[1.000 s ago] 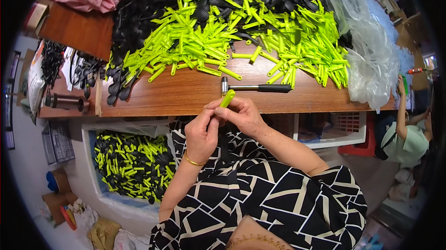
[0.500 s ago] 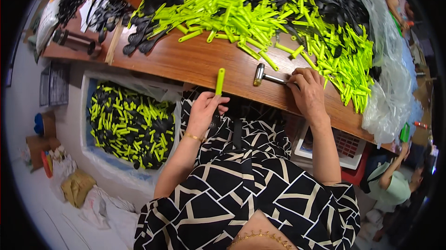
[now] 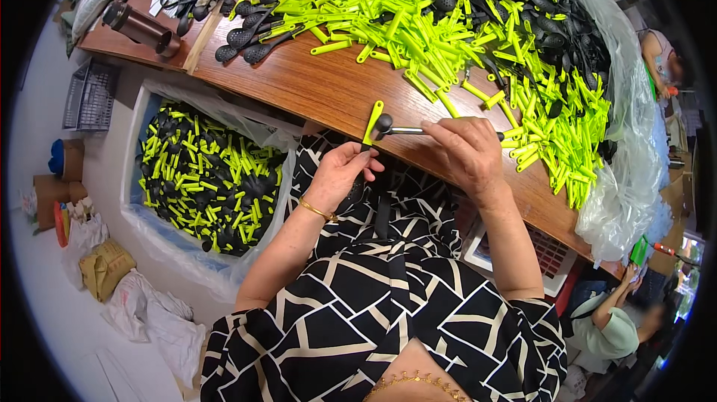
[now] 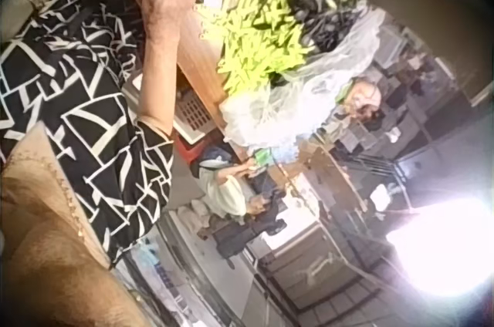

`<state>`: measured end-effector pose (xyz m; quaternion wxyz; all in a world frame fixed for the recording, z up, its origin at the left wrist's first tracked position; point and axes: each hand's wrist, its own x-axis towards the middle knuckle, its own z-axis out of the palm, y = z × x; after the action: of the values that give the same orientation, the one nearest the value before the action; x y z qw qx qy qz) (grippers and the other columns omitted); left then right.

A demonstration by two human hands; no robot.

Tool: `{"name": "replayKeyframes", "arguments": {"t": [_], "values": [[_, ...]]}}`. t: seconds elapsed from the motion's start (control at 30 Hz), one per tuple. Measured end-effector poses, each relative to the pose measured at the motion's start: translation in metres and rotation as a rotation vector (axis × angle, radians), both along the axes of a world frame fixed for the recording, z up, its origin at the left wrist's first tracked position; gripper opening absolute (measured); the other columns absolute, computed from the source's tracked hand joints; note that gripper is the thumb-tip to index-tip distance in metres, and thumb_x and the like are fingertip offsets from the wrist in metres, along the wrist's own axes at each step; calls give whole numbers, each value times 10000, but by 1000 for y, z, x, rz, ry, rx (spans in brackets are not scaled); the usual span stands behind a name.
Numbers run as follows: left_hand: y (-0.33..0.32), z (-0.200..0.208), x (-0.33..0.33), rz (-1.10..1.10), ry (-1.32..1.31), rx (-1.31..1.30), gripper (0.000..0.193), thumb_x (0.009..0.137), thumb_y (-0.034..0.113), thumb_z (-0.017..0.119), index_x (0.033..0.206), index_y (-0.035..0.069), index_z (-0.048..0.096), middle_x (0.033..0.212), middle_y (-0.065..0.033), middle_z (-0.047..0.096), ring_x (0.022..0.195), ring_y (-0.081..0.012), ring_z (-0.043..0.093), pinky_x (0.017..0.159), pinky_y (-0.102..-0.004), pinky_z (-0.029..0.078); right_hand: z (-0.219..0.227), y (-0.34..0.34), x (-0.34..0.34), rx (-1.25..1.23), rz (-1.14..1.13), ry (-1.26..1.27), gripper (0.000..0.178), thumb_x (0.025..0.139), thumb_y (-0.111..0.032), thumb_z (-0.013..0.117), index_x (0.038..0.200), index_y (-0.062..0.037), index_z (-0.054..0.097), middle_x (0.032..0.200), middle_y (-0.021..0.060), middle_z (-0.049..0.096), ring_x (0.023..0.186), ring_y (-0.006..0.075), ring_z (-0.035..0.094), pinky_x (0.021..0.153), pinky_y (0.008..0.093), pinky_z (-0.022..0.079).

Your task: The person assembles small plastic components by inserting a black piece into a neon green handle and securing it with a hammer. The person repeatedly picks up parts from a pile on the table, aligns them, and taps them together, then places the finished units into a bin below.

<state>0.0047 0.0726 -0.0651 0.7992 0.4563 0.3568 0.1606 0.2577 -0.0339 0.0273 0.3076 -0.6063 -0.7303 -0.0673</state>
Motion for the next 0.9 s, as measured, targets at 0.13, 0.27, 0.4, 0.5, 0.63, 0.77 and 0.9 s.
{"name": "replayKeyframes", "arguments": {"t": [0.13,0.27,0.4,0.5,0.63,0.77,0.9], "values": [[0,4,2,11,-4,-48,242,1075,187,642,1176,-28,690,1035,-155,781,793,-131,676,787,-258,547,-15,13,0,-126,55,-45,399,806,-44,745,1191,-143,780,1051,35,739,899,229,685,793,372,500],[-2,3,1,17,-11,-47,235,1071,194,652,1159,-19,694,1044,-167,787,778,-131,675,775,-260,550,-4,11,3,69,-14,18,402,810,-10,732,1188,-141,775,1038,42,746,910,238,693,812,379,515],[0,6,4,27,31,-59,214,1070,201,656,1119,-3,700,1034,-166,791,746,-125,663,745,-248,541,-29,8,2,-164,16,91,335,860,-31,721,1172,-130,791,1044,67,755,930,274,701,827,394,535],[3,2,-1,103,35,17,224,1087,181,624,1203,-10,625,949,-123,785,680,-104,631,677,-218,509,-20,-2,23,-332,-68,128,284,911,-43,703,1171,-114,793,1038,84,757,940,296,703,850,405,546],[15,-21,-52,187,171,363,263,1078,133,627,1305,0,609,918,-107,779,713,-105,684,619,-237,531,-16,-24,37,-334,-207,136,249,905,-67,728,1136,-119,806,1062,72,738,1020,293,674,856,403,547],[40,-48,-155,394,767,852,262,1011,222,688,1222,66,693,860,-79,797,704,-177,744,634,-337,552,-22,-36,61,-303,-306,58,194,903,-99,755,1090,-100,807,1061,84,731,1032,305,667,896,430,529],[56,-87,-241,270,1353,991,634,938,179,739,1499,-3,506,1462,-263,576,1339,-452,549,1103,-511,457,-27,-27,72,-234,-348,184,194,885,-128,783,1074,-88,796,1030,89,736,1009,311,666,887,445,516]]}}
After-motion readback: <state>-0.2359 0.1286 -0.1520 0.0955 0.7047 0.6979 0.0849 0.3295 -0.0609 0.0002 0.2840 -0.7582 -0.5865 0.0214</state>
